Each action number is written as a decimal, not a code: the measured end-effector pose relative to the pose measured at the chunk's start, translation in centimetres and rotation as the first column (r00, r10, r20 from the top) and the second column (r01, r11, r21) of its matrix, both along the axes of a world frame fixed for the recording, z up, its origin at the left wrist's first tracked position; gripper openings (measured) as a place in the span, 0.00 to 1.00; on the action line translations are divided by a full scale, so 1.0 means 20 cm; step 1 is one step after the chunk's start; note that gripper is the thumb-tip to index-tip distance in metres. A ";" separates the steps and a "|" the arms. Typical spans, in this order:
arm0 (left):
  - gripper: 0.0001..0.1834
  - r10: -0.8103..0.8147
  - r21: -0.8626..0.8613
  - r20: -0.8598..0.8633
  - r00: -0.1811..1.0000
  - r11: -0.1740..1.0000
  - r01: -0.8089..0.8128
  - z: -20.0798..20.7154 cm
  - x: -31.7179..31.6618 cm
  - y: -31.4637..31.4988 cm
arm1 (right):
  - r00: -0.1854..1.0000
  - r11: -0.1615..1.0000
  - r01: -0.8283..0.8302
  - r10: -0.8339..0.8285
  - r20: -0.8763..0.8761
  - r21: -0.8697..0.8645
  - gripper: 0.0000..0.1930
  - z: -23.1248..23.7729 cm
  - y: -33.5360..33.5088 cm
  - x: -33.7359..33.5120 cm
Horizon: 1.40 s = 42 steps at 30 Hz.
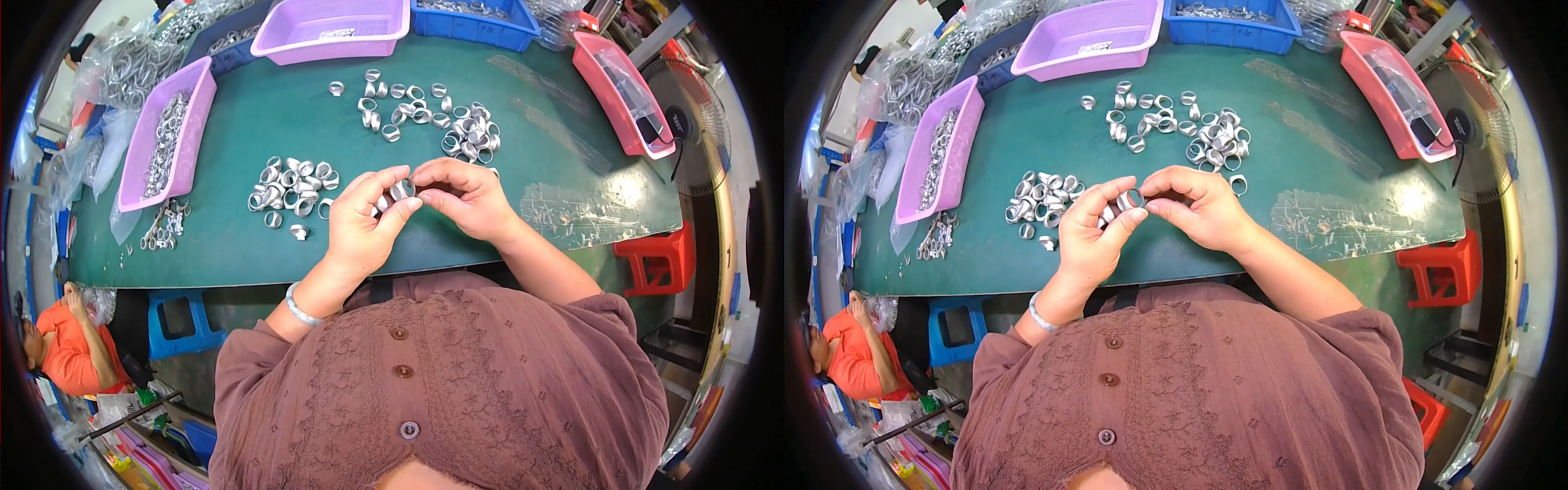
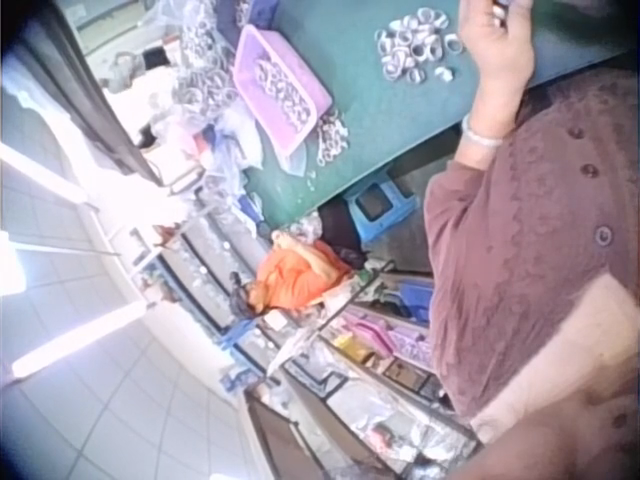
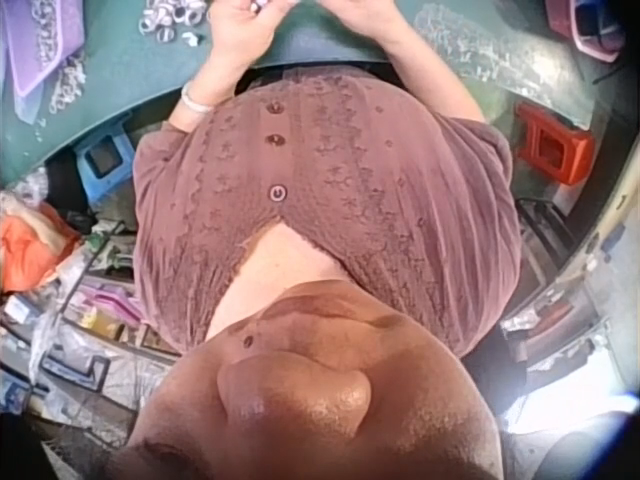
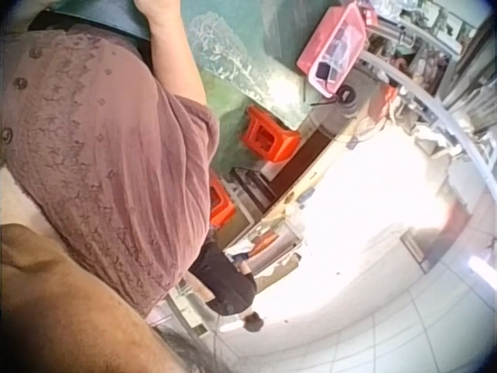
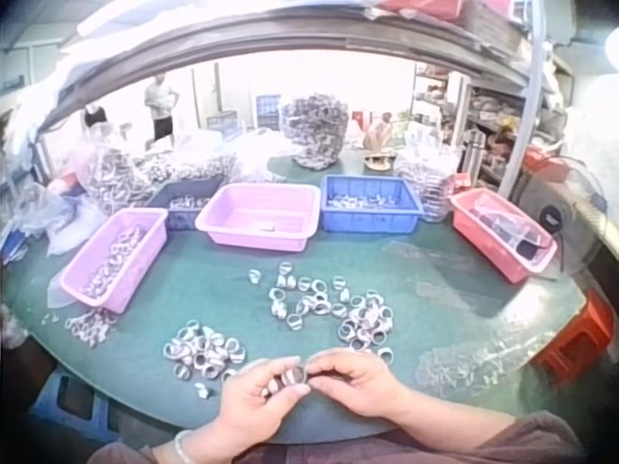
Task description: The person picks up metal rings from a table, inserts small white components into them, and places the assembled items into a pink tray.
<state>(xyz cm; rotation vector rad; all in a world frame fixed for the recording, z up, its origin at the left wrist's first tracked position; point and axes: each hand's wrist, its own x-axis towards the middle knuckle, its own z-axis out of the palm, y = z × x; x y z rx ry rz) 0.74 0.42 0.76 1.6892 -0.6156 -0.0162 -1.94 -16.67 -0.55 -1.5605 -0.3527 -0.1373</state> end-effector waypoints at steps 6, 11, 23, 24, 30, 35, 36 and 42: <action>0.17 0.019 0.026 0.020 1.000 0.999 -0.019 0.01 -0.01 0.00 | 0.995 0.995 -0.004 0.014 -0.101 0.102 0.07 -0.01 0.01 -0.01; 0.17 -0.048 -0.019 -0.021 0.999 0.999 0.048 -0.02 0.02 0.03 | 0.996 0.997 0.019 -0.012 -0.090 0.079 0.07 0.01 0.01 -0.01; 0.18 -0.698 -0.789 -0.573 0.429 0.611 -0.061 -0.11 0.05 0.11 | 0.935 0.583 0.352 -0.190 0.298 -0.732 0.12 0.02 0.01 0.32; 0.18 -0.696 -0.790 -0.572 0.433 0.610 -0.063 -0.11 0.05 0.11 | 0.944 0.518 0.331 -0.170 0.284 -0.789 0.12 0.02 0.03 0.34; 0.18 -0.765 -0.830 -0.555 0.326 0.536 -0.155 -0.08 0.06 0.12 | 0.968 0.298 0.237 -0.153 0.199 -0.925 0.11 0.00 0.04 0.39; 0.13 -0.555 -0.684 -0.696 0.454 0.705 -0.186 -0.11 0.05 0.13 | 0.999 0.830 0.033 -0.048 -0.014 -0.556 0.09 0.01 -0.03 0.37; 0.13 -0.556 -0.684 -0.696 0.454 0.705 -0.186 -0.11 0.05 0.12 | 0.951 0.962 -0.094 0.011 -0.308 -0.257 0.07 0.01 -0.03 0.35; 0.09 -0.335 -0.501 -0.780 0.529 0.841 -0.205 -0.06 0.04 0.08 | 0.867 0.974 -0.153 0.214 -0.450 0.168 0.08 0.09 0.00 0.22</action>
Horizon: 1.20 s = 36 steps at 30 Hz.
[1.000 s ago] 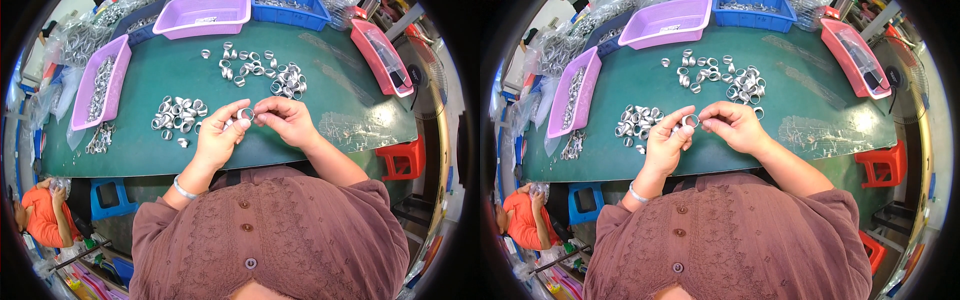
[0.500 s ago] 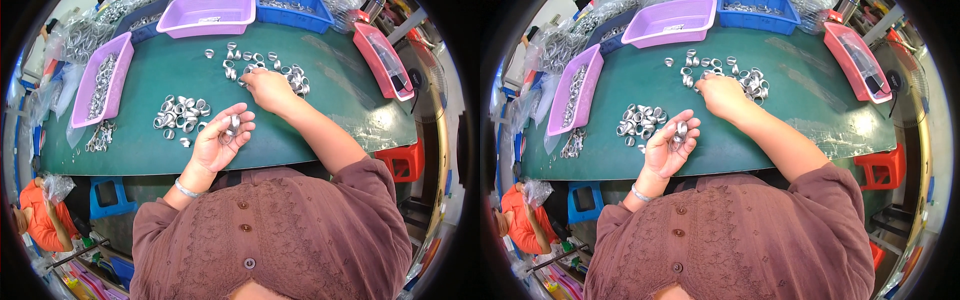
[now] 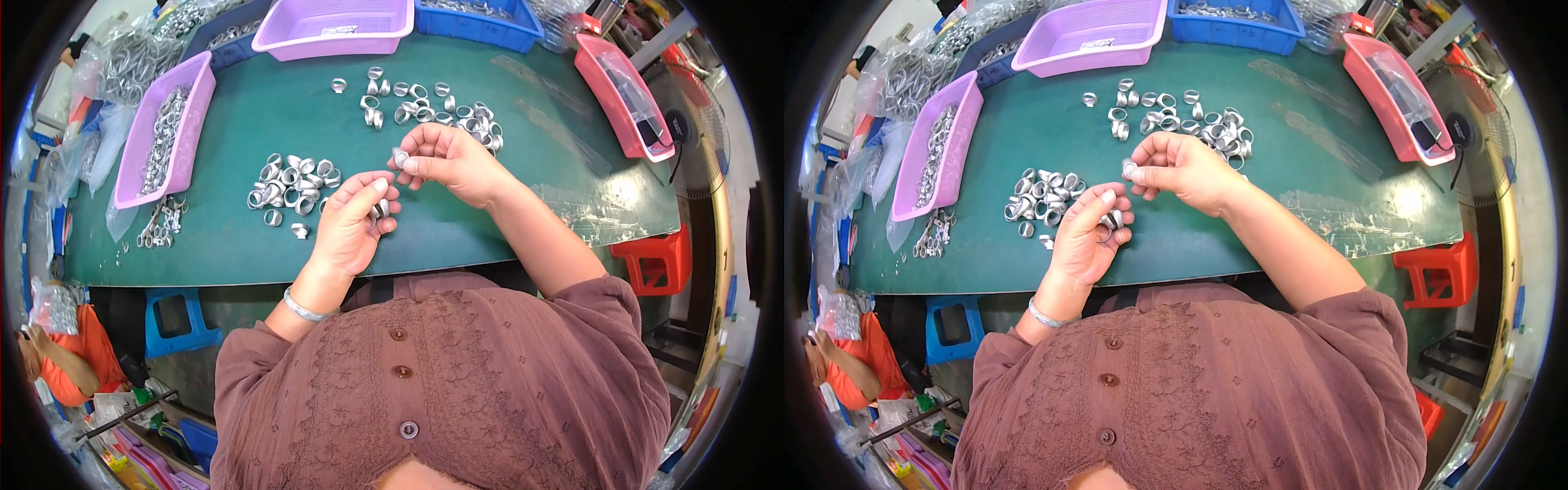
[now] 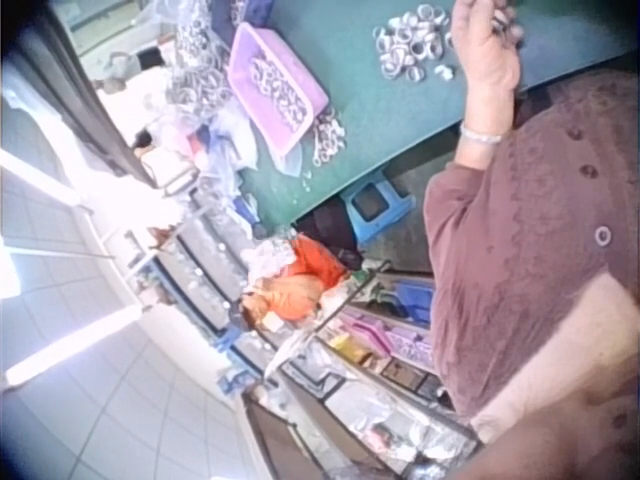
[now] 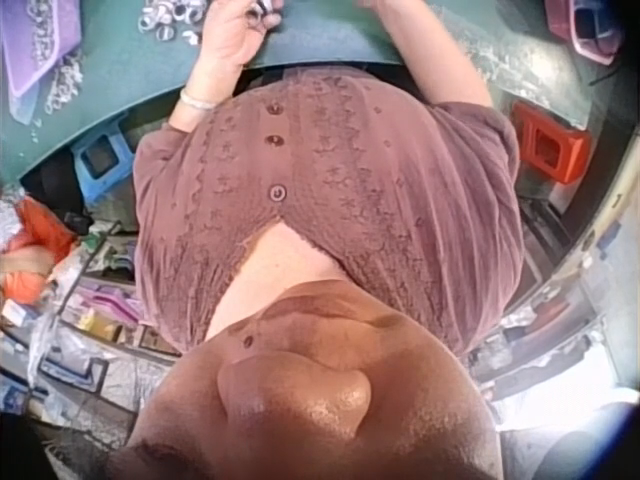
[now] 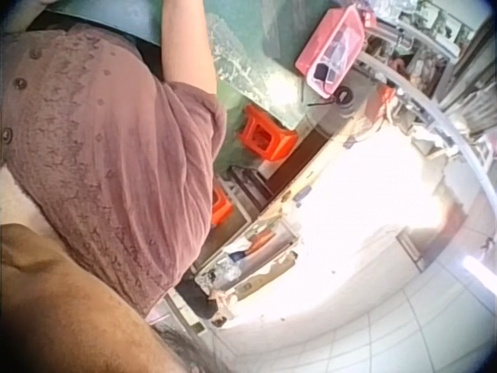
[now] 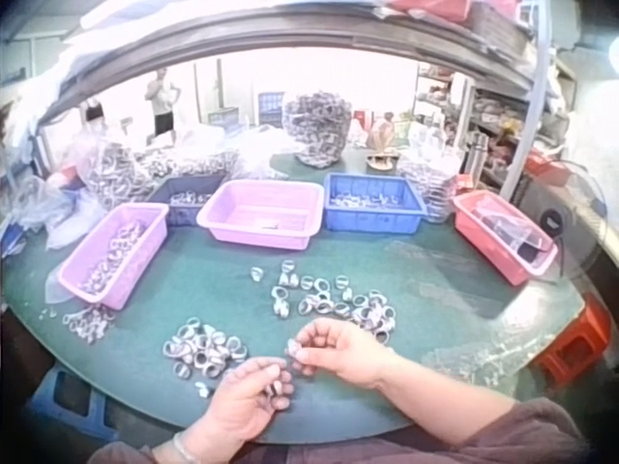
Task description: The person picks up metal rings from a table, inserts small white components into them, and places the assembled items into a pink tray.
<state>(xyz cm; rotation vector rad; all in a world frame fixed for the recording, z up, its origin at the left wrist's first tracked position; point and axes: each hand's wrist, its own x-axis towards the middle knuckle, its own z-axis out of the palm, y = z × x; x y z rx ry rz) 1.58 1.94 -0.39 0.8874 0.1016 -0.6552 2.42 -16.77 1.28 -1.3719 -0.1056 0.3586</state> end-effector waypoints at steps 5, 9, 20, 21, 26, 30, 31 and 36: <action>0.13 -0.048 0.104 0.020 0.999 0.994 0.046 0.05 -0.02 -0.03 | 0.973 0.994 0.111 -0.106 0.207 -0.014 0.15 -0.01 0.05 -0.08; 0.15 -0.070 0.172 0.020 0.997 0.983 0.066 0.06 -0.02 -0.05 | 0.887 0.923 0.236 -0.076 0.456 -0.305 0.15 -0.01 0.07 -0.12; 0.19 -0.133 0.156 -0.007 0.991 0.979 0.133 0.06 0.01 -0.03 | 0.990 0.991 0.131 -0.131 0.047 0.011 0.11 -0.02 0.07 -0.14; 0.19 -0.132 0.155 -0.007 0.991 0.979 0.131 0.06 0.01 -0.03 | 0.991 0.992 0.127 -0.127 0.033 0.001 0.11 -0.02 0.06 -0.14; 0.19 -0.139 0.116 -0.050 0.989 0.983 0.145 0.08 0.01 -0.03 | 0.994 0.995 0.102 -0.101 0.041 -0.011 0.08 -0.02 0.05 -0.15; 0.18 -0.131 0.187 -0.039 0.991 0.973 0.136 0.05 0.01 -0.03 | 0.843 0.920 0.285 -0.108 0.526 -0.268 0.05 -0.03 0.07 -0.16; 0.18 -0.119 0.192 -0.021 0.993 0.974 0.121 0.04 0.01 -0.03 | 0.740 0.841 0.375 -0.018 0.672 -0.390 0.06 -0.02 0.07 -0.17; 0.15 -0.139 0.021 -0.006 0.990 0.990 0.139 0.00 0.00 -0.01 | 0.666 0.850 0.405 -0.022 0.746 -0.337 0.08 0.00 0.09 -0.18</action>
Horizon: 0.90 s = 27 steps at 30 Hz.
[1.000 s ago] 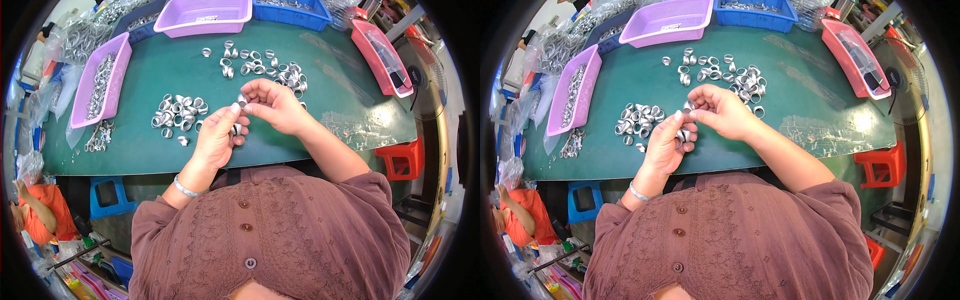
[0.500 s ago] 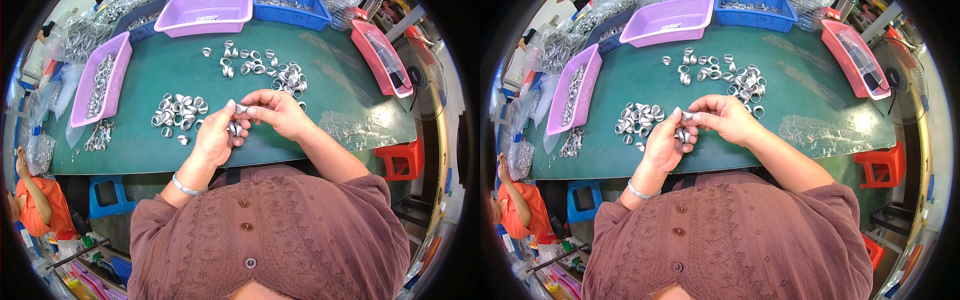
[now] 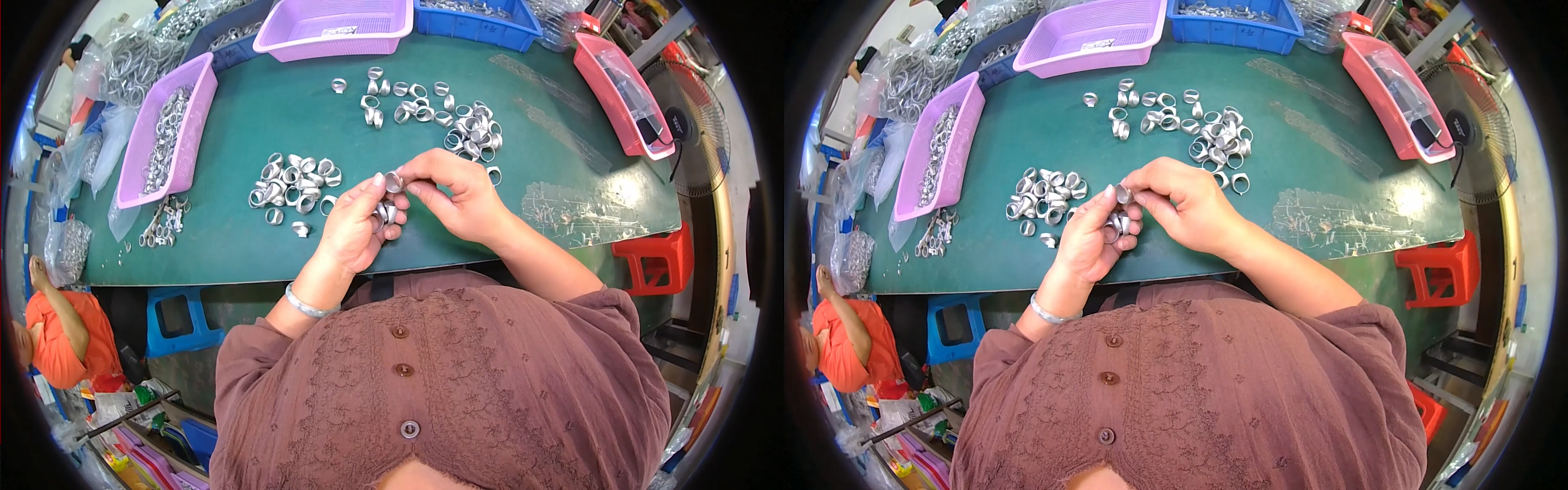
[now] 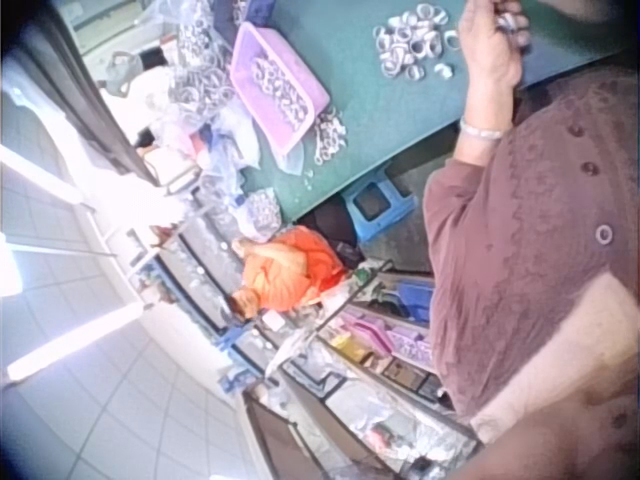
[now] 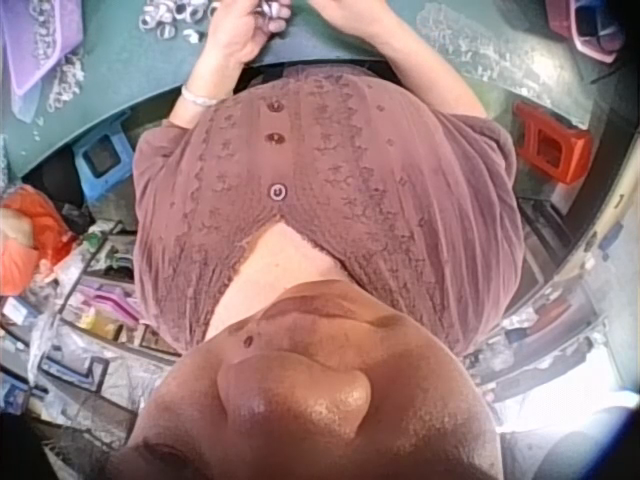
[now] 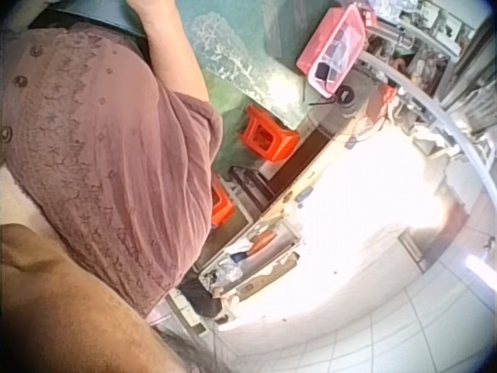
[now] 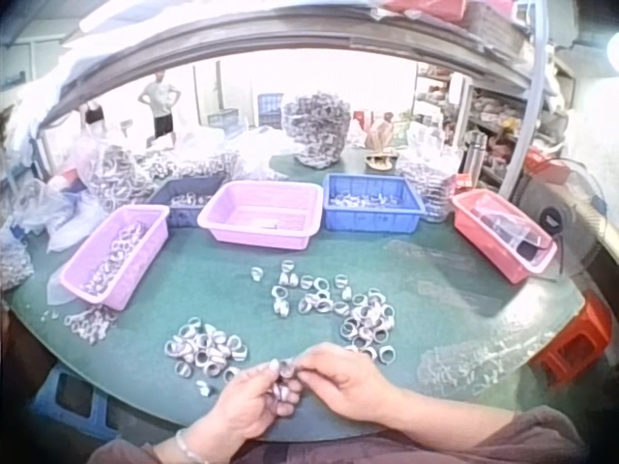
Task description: The person picks up metal rings from a table, inserts small white components into them, and places the assembled items into a pink tray.
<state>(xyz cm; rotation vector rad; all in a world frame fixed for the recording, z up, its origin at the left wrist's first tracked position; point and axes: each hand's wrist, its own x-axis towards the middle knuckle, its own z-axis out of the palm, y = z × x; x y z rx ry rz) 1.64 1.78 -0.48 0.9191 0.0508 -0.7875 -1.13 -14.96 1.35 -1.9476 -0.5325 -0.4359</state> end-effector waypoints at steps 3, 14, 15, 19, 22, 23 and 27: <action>0.17 -0.041 -0.072 -0.001 0.999 0.997 0.041 -0.01 0.01 0.02 | 0.997 0.994 0.067 -0.064 -0.034 0.083 0.08 -0.02 -0.03 0.02; 0.16 -0.058 -0.318 -0.109 0.992 0.948 0.021 -0.05 0.03 0.06 | 0.920 0.723 0.383 -0.359 0.161 -0.575 0.09 -0.06 -0.15 0.34; 0.15 -0.046 -0.322 -0.120 0.992 0.947 0.004 -0.06 0.03 0.06 | 0.920 0.723 0.383 -0.357 0.163 -0.575 0.09 -0.06 -0.15 0.37; 0.11 -0.058 -0.297 -0.080 0.995 0.954 0.031 -0.08 0.03 0.08 | 0.910 0.645 0.397 -0.371 0.186 -0.653 0.10 -0.07 -0.14 0.44; 0.10 -0.034 -0.206 -0.079 0.996 0.978 0.017 -0.04 0.03 0.07 | 0.925 0.685 0.362 -0.351 0.150 -0.632 0.08 -0.10 -0.15 0.45; 0.10 -0.018 -0.191 -0.081 0.997 0.982 0.002 -0.03 0.03 0.06 | 0.934 0.729 0.343 -0.329 0.137 -0.592 0.06 -0.10 -0.16 0.45; 0.09 -0.005 -0.171 -0.071 0.997 0.985 -0.007 -0.04 0.03 0.06 | 0.933 0.749 0.358 -0.312 0.180 -0.557 0.05 -0.12 -0.16 0.43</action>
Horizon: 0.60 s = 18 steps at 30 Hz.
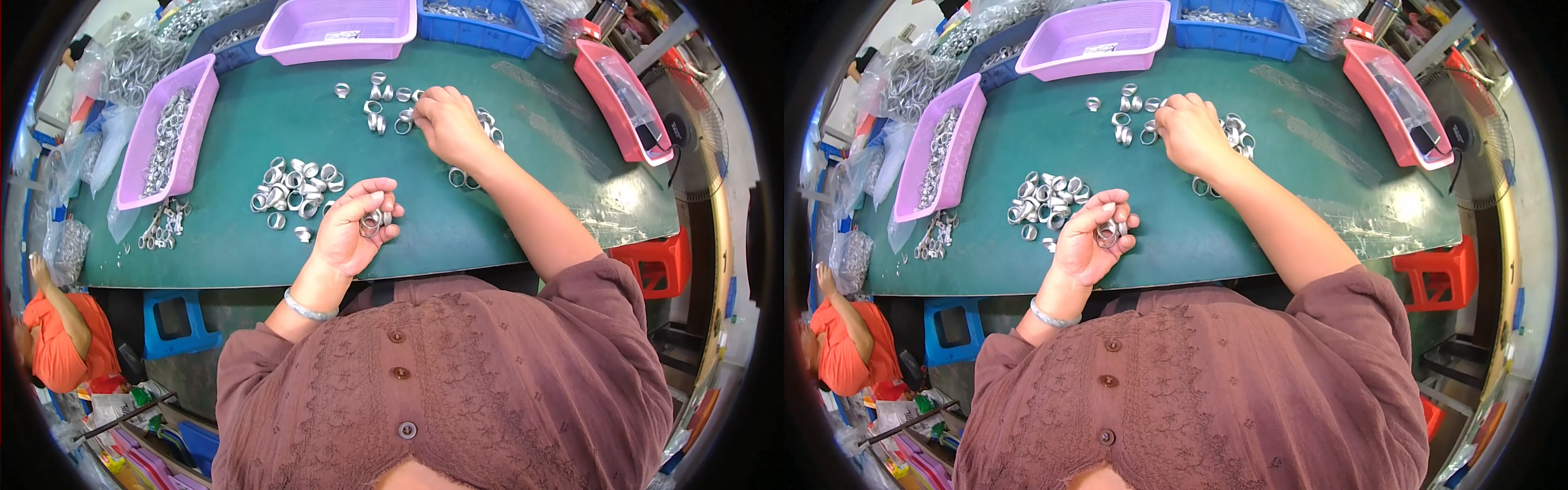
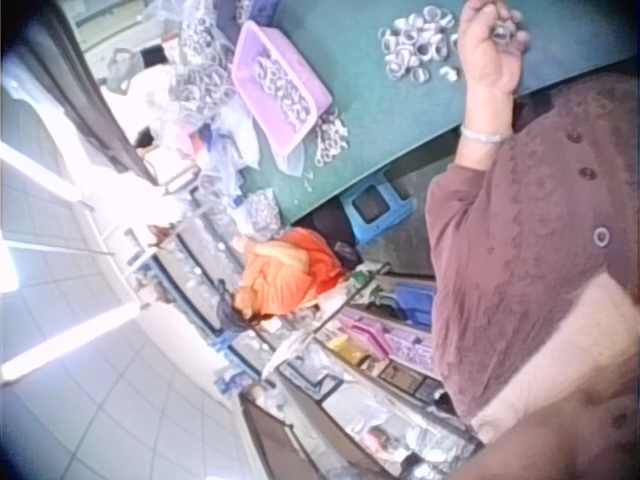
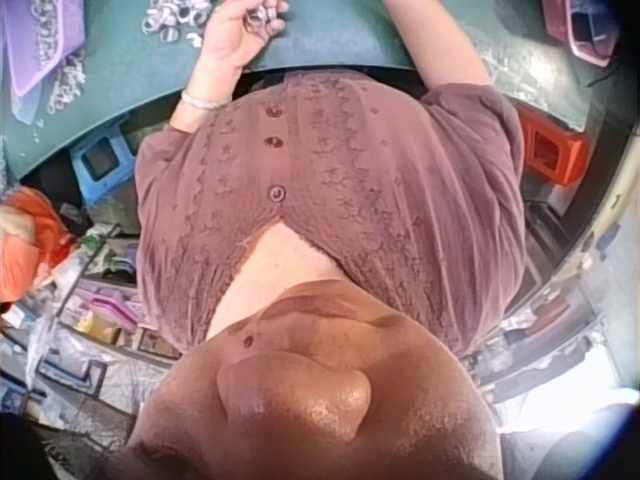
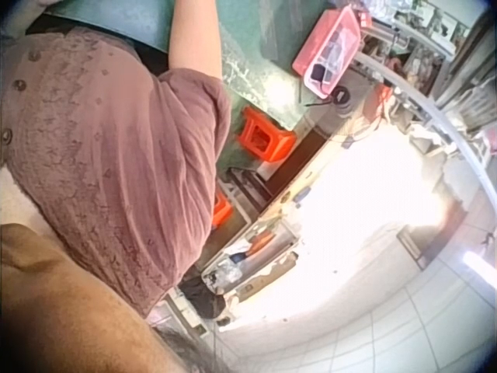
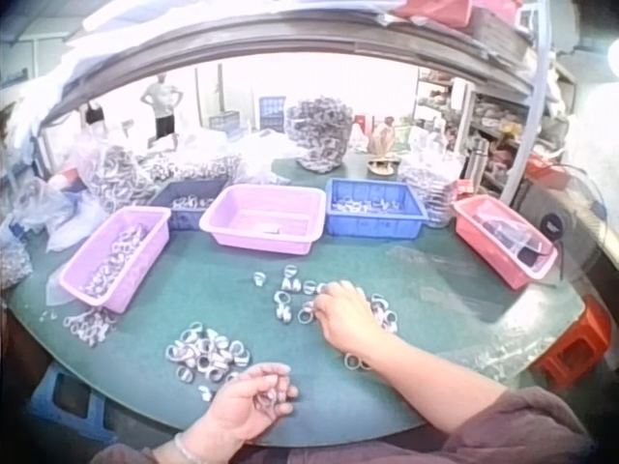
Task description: The person picks up metal rings from a table, inserts small white components into them, and places the assembled items into a pink tray.
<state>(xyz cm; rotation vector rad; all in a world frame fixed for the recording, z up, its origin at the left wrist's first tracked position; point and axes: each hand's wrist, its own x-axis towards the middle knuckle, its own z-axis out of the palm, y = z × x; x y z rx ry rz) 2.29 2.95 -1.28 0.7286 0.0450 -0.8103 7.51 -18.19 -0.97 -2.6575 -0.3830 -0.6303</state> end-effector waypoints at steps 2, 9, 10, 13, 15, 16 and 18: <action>0.09 -0.009 -0.019 -0.025 1.000 1.000 0.009 -0.01 0.00 -0.01 | 0.999 0.999 0.037 -0.037 0.021 -0.004 0.06 0.01 0.02 0.00; 0.09 -0.012 0.016 -0.028 1.000 1.000 0.012 0.01 -0.01 -0.03 | 0.996 0.989 0.072 -0.077 -0.032 -0.133 0.05 0.00 0.04 0.03; 0.09 -0.008 0.017 -0.028 1.000 1.000 0.008 0.02 -0.02 -0.03 | 0.998 0.995 0.045 -0.041 0.046 -0.085 0.05 0.00 0.03 0.02; 0.11 0.020 0.049 -0.023 1.000 0.999 -0.018 0.03 -0.01 -0.02 | 0.996 0.991 -0.066 0.058 0.068 0.116 0.05 0.03 0.01 -0.03; 0.14 0.043 0.035 0.022 0.999 0.998 -0.044 0.02 -0.01 -0.01 | 0.991 0.953 -0.134 0.134 0.019 0.271 0.05 0.07 0.02 -0.08; 0.14 0.041 0.033 0.022 0.999 0.999 -0.041 0.03 -0.01 -0.01 | 0.970 0.940 -0.238 0.218 0.104 0.243 0.06 0.10 0.01 -0.13; 0.18 0.078 0.096 0.094 0.993 0.992 -0.087 0.07 -0.01 -0.03 | 0.935 0.917 -0.340 0.305 0.182 0.209 0.07 0.13 0.02 -0.21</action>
